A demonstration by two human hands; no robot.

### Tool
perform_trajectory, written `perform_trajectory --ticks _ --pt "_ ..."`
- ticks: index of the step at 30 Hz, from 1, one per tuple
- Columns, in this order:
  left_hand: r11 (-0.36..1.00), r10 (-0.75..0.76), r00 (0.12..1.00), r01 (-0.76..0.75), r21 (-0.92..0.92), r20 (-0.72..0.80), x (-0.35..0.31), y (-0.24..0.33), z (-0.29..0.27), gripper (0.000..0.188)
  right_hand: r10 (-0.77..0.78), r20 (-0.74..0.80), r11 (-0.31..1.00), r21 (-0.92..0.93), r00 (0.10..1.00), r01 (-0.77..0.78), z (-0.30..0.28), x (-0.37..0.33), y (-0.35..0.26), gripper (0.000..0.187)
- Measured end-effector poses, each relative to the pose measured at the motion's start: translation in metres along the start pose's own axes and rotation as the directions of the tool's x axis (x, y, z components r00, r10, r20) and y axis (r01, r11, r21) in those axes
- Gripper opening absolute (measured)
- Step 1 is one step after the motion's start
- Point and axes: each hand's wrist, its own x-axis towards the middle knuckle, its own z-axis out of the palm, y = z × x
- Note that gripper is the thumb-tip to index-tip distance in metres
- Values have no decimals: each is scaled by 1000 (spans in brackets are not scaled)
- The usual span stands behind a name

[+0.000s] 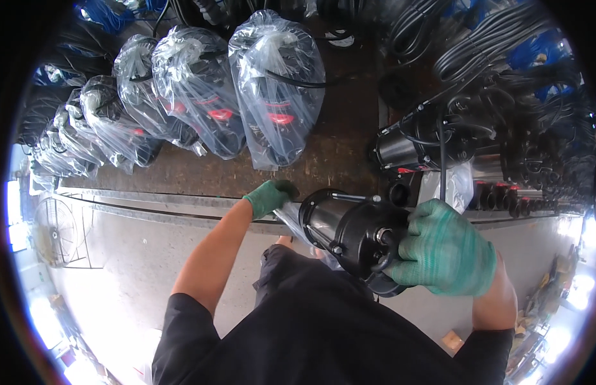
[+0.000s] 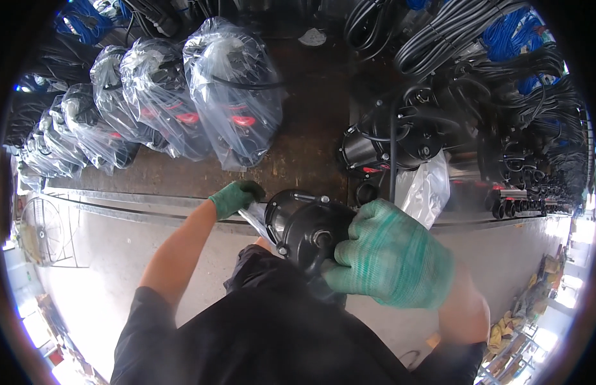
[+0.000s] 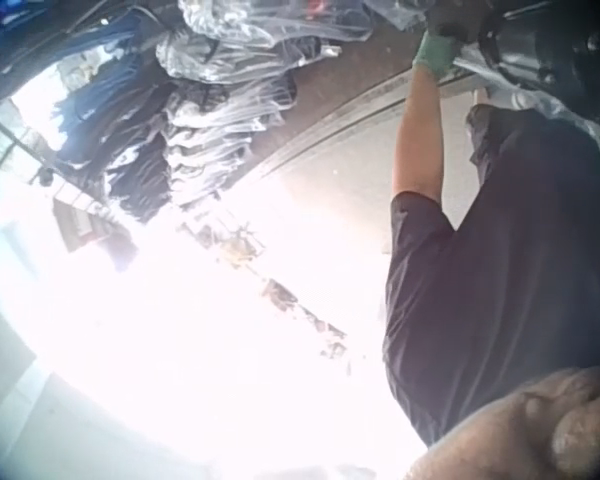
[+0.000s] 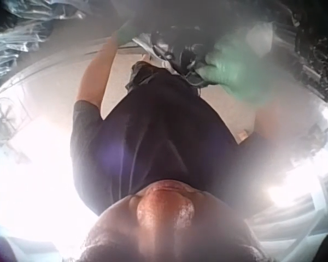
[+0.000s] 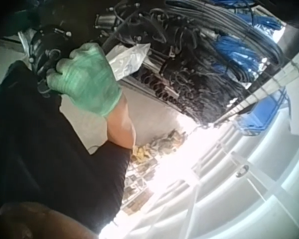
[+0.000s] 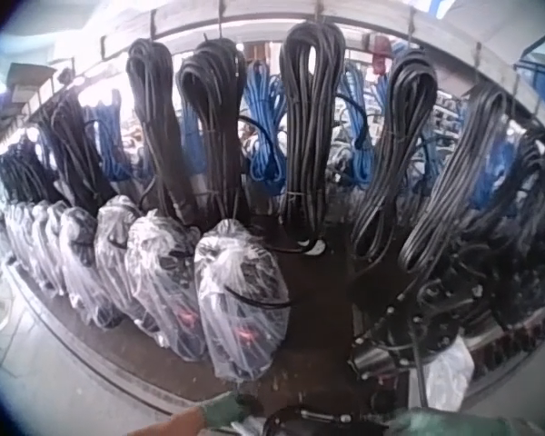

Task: The person picks up water pumps from a rack, inserts each into a plastic bag, and places them back onto the shelf.

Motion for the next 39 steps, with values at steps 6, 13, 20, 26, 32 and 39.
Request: perform_trajectory --ticks 6,13,20,26,32,39 --pt "982 -171 974 157 -101 -150 -12 4 -5 27 -32 -15 999 17 999 33 -2 4 7 19" --pt "594 -296 935 20 -804 -196 -19 -29 10 28 52 -89 996 -65 995 -58 0 -11 22 19" --pt "979 -202 979 202 -4 -35 -36 5 -3 32 105 -131 992 -57 986 -113 3 -27 46 22" --pt "574 126 984 -176 800 126 -17 -17 4 34 81 -98 997 -11 992 -82 -4 -19 57 24" --pt "635 99 995 -57 770 -8 24 -44 17 31 -23 41 999 -39 999 24 -9 -15 64 27" --pt "576 23 978 155 803 -205 41 -4 22 35 35 -29 956 293 999 -25 15 -36 45 27"
